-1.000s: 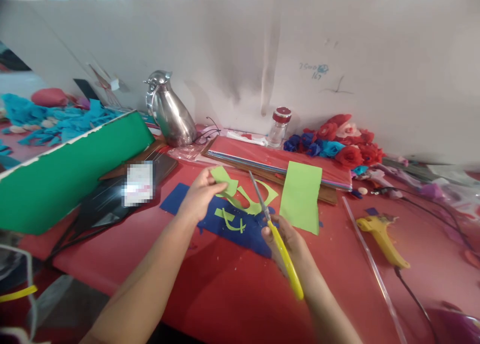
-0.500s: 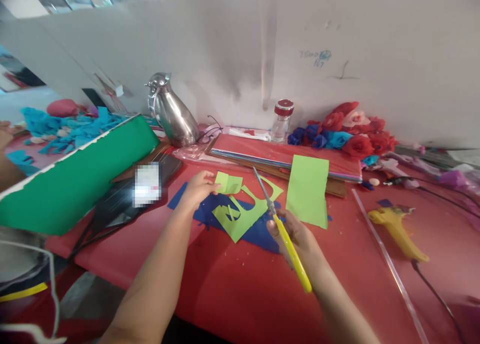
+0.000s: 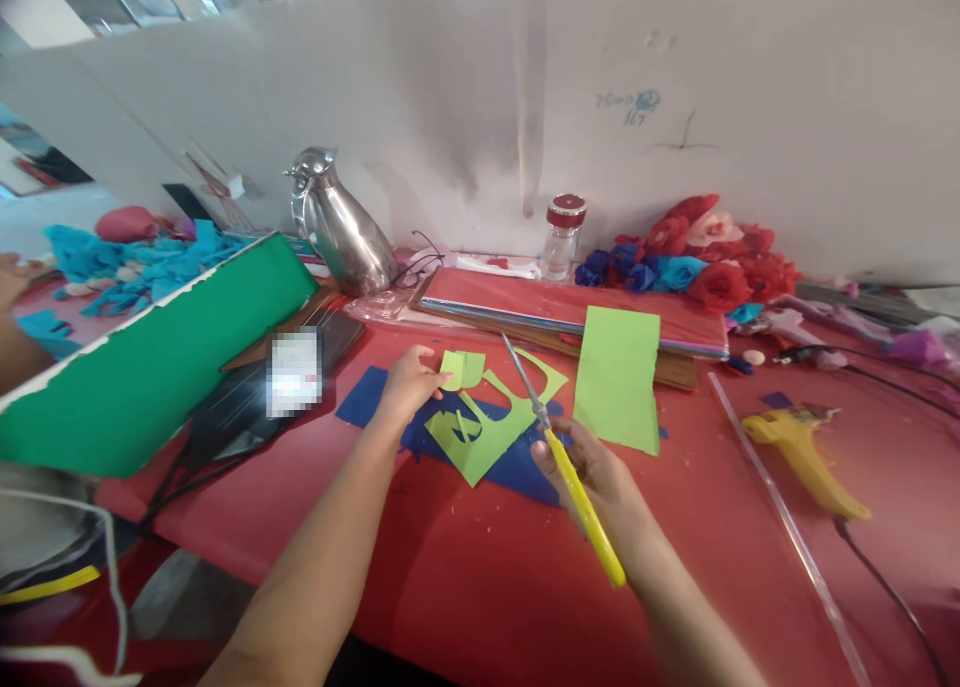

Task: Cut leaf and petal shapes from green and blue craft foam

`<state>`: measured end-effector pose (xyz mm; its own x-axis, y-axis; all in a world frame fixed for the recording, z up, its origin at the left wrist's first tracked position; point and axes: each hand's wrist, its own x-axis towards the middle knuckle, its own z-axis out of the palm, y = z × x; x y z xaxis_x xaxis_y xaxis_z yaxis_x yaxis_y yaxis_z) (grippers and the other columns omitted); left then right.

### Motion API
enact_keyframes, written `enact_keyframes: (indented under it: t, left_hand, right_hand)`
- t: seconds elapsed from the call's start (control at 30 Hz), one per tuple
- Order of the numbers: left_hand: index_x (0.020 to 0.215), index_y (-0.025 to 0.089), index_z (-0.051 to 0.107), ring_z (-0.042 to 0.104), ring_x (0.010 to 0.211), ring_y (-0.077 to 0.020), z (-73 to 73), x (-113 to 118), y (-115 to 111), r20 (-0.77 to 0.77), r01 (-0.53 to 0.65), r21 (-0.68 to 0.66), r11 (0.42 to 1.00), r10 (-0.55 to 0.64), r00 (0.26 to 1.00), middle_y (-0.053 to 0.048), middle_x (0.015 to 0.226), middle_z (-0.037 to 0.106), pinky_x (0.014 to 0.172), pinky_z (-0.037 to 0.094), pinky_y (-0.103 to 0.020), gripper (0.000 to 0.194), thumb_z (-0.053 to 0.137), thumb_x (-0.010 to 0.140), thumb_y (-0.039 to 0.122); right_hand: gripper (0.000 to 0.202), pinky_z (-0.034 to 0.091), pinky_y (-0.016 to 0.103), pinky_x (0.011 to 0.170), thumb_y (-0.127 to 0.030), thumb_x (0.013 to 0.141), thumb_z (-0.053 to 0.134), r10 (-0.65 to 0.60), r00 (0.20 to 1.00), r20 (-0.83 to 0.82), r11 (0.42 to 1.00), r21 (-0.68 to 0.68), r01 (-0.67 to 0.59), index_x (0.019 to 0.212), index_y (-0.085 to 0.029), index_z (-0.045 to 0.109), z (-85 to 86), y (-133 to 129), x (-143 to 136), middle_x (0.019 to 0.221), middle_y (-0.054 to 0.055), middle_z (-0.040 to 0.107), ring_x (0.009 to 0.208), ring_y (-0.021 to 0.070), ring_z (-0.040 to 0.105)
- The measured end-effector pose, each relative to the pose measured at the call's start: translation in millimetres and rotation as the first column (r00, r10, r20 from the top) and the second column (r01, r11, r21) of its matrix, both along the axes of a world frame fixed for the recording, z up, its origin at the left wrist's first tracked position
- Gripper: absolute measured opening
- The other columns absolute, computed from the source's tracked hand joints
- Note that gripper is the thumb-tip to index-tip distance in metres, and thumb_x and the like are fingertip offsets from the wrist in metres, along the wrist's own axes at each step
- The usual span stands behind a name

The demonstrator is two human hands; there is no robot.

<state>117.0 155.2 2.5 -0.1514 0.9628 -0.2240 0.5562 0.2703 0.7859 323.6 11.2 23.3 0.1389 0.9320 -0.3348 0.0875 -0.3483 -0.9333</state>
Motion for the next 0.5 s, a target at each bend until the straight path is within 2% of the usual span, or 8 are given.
enact_keyframes:
  t: [0.2, 0.4, 0.5]
  left_hand:
    - [0.123, 0.021, 0.048, 0.065, 0.056, -0.0184, -5.6, 0.2, 3.0, -0.068, 0.008, -0.025, 1.0, -0.01, 0.998, 0.006, 0.057, 0.06, 0.059, 0.04, -0.026, 0.061, 0.072, 0.067, 0.021]
    - [0.125, 0.022, 0.049, 0.064, 0.057, -0.0192, -7.6, 0.1, 3.9, -0.106, 0.009, -0.026, 1.0, -0.011, 0.994, 0.006, 0.057, 0.06, 0.062, 0.041, -0.027, 0.064, 0.071, 0.065, 0.019]
    - [0.124, 0.021, 0.05, 0.061, 0.052, -0.0173, -3.1, 0.6, 1.5, -0.026, 0.002, 0.002, 1.0, -0.002, 1.0, 0.006, 0.058, 0.059, 0.059, 0.04, -0.027, 0.063, 0.071, 0.065, 0.017]
  right_hand:
    - [0.052, 0.022, 0.017, 0.028, -0.062, 0.076, 0.062, 0.027, 0.999, 0.035, 0.999, -0.036, -0.026, 0.109, -0.022, 0.057, -1.1, 1.1, 1.8, 0.047, -0.012, 0.03, 0.033, 0.0067, 0.026]
    - [0.053, 0.023, 0.018, 0.031, -0.063, 0.077, 0.061, 0.102, 0.992, 0.071, 0.994, -0.051, -0.098, 0.11, -0.022, 0.056, -11.0, 3.7, 7.8, 0.049, -0.012, 0.032, 0.036, 0.0065, 0.025]
    - [0.055, 0.022, 0.019, 0.032, -0.066, 0.076, 0.062, 0.083, 0.994, 0.066, 0.996, -0.033, -0.081, 0.108, -0.022, 0.056, -10.6, 2.4, 5.8, 0.05, -0.011, 0.032, 0.037, 0.0067, 0.025]
